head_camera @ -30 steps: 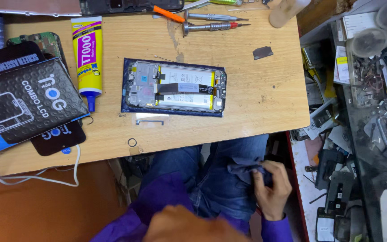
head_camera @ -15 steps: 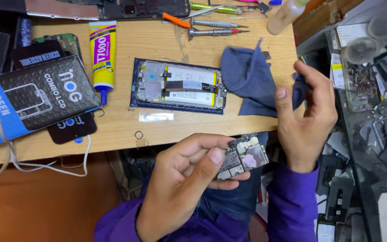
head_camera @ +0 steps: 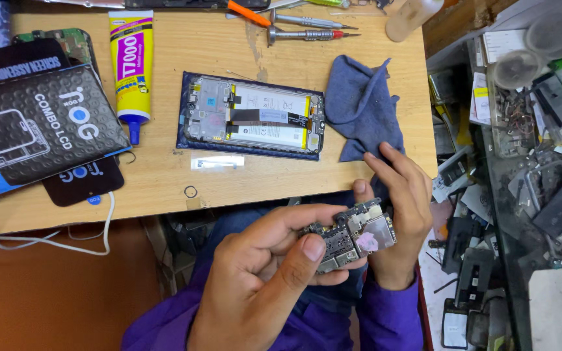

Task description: The person cleans a small electronic component with a cloth, then places it into a disassembled smartphone chassis. They connect internal ribbon cables and use a screwdriver to secure the component with screws.

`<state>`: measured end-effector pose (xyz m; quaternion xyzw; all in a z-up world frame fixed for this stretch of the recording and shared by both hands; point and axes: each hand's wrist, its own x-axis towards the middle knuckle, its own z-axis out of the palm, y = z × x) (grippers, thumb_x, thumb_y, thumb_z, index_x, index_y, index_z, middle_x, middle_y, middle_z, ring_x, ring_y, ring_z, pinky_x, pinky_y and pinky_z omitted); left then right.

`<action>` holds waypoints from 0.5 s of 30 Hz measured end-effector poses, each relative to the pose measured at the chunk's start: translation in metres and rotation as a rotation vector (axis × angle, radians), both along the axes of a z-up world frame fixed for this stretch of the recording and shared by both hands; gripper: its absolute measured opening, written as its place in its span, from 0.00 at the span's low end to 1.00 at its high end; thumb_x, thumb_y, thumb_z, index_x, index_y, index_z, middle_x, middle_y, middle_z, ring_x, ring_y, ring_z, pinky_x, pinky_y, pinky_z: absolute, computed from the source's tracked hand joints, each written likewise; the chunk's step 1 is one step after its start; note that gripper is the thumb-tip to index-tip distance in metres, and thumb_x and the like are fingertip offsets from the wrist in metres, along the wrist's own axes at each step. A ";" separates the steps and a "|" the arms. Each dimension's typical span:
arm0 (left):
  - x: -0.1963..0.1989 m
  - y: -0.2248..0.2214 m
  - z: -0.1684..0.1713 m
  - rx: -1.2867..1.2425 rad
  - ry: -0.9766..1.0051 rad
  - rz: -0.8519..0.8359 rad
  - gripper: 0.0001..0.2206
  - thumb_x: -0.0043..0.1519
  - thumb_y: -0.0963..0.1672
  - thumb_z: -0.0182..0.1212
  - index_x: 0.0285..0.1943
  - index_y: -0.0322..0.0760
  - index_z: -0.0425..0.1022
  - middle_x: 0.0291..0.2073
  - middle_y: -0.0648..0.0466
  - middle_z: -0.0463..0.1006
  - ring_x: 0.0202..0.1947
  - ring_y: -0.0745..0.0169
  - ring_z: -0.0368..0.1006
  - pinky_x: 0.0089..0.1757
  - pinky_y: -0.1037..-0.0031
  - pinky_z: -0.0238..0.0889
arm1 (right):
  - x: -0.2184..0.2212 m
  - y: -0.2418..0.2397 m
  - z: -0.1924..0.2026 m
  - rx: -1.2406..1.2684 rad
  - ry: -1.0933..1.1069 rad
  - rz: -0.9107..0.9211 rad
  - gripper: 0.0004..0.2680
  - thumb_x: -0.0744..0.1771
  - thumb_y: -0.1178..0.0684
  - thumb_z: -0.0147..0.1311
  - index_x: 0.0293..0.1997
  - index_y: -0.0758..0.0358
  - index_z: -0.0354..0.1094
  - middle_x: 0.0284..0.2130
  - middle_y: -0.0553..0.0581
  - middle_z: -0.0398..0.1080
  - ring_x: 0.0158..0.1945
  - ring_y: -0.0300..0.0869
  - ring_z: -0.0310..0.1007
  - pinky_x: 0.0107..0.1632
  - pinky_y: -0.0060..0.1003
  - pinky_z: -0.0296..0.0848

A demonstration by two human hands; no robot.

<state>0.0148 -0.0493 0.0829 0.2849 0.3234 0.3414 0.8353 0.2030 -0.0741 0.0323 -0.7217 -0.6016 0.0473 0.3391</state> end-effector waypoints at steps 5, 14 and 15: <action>-0.005 0.000 0.003 0.004 0.007 0.005 0.23 0.69 0.47 0.55 0.67 0.23 0.70 0.51 0.42 0.82 0.49 0.55 0.83 0.48 0.67 0.80 | 0.025 0.021 -0.001 -0.034 -0.001 0.023 0.09 0.69 0.63 0.62 0.56 0.62 0.75 0.58 0.62 0.74 0.63 0.50 0.74 0.64 0.41 0.71; -0.012 0.002 0.007 0.045 -0.087 0.052 0.29 0.70 0.47 0.55 0.78 0.26 0.53 0.49 0.42 0.82 0.49 0.57 0.81 0.49 0.68 0.77 | 0.016 -0.013 -0.003 0.152 0.734 0.083 0.10 0.73 0.53 0.61 0.54 0.71 0.71 0.52 0.66 0.73 0.55 0.49 0.74 0.61 0.41 0.72; -0.013 0.001 0.005 0.071 -0.116 0.055 0.31 0.71 0.47 0.55 0.80 0.28 0.49 0.48 0.42 0.82 0.48 0.58 0.81 0.49 0.68 0.77 | 0.014 -0.021 -0.010 0.138 0.936 0.159 0.13 0.72 0.49 0.62 0.55 0.71 0.70 0.51 0.67 0.73 0.54 0.50 0.75 0.61 0.44 0.73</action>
